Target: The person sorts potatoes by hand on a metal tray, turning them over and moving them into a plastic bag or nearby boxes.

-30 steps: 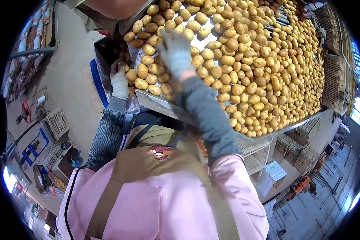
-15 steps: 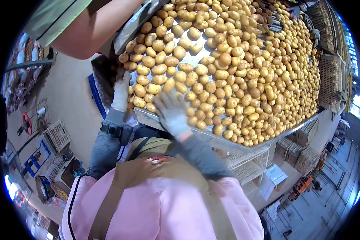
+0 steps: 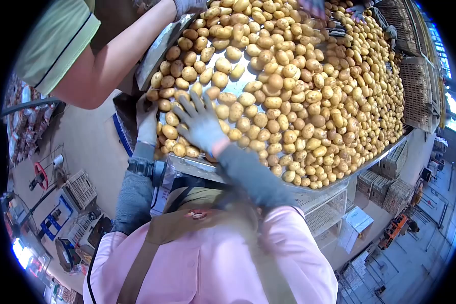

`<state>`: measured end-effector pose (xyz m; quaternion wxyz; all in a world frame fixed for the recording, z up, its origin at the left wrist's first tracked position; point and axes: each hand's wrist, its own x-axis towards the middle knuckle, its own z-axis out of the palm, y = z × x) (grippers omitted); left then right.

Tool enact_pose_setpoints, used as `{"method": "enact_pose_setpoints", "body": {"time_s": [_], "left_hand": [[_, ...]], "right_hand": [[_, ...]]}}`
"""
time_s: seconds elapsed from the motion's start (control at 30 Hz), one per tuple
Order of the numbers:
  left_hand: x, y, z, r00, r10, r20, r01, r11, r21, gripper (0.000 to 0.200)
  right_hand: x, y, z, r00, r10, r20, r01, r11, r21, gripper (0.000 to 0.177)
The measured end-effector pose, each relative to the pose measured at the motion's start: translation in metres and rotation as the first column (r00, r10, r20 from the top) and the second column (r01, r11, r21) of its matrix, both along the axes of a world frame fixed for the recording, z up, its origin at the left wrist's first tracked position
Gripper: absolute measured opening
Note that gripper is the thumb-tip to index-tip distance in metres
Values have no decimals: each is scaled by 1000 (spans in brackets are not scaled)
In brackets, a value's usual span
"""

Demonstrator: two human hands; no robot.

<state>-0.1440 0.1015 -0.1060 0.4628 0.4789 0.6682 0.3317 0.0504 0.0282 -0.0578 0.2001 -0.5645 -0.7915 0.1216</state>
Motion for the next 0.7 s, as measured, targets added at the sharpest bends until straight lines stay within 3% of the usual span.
{"method": "enact_pose_setpoints", "body": {"time_s": [0.03,0.07,0.1,0.17,0.2,0.27,0.3,0.33,0.4,0.5,0.53,0.6,0.63,0.67,0.7], "left_hand": [[-4,-7,3,998,-22,66,18,998,55,45],[-8,-17,-2,995,14,99,-12,1000,-21,45],[-11,-26,9,991,-70,113,73,997,-19,44],[-8,-46,33,958,-243,155,250,968,-30,44],[-8,-57,27,962,-258,95,264,963,-57,43],[-3,-75,16,969,-148,196,162,985,-60,43],[0,-79,13,966,-93,242,111,992,-61,43],[8,-77,29,976,-129,173,141,988,-60,45],[12,-74,26,967,-90,239,108,992,-63,49],[26,-71,33,959,-55,280,78,994,-73,52],[27,-72,34,961,-75,267,91,995,-48,51],[31,-73,42,957,-24,289,49,996,-80,46],[22,-76,29,981,-191,47,188,980,65,45],[4,-79,7,924,-315,-218,353,921,165,44],[-6,-82,-6,793,-383,-474,526,823,216,43]], "right_hand": [[8,-21,14,986,10,166,13,990,-139,60],[18,-36,16,993,-65,99,77,989,-122,56],[30,-36,41,985,-96,141,121,976,-181,51],[68,-32,36,970,-213,115,230,959,-165,42],[93,-18,38,924,-246,292,307,934,-185,41],[151,22,28,799,-495,341,482,867,128,40],[174,39,21,729,-667,150,566,712,415,41],[182,49,18,722,-662,202,583,739,338,44],[158,54,41,693,-656,300,645,750,150,50],[100,9,17,866,-479,142,466,877,118,51],[78,-14,33,886,-406,224,431,900,-70,49],[55,-63,28,910,-393,134,389,920,51,48],[49,-85,27,914,-395,94,398,917,-18,49],[48,-106,28,916,-398,51,401,913,-72,50],[49,-124,29,915,-403,8,401,908,-123,52]]}}
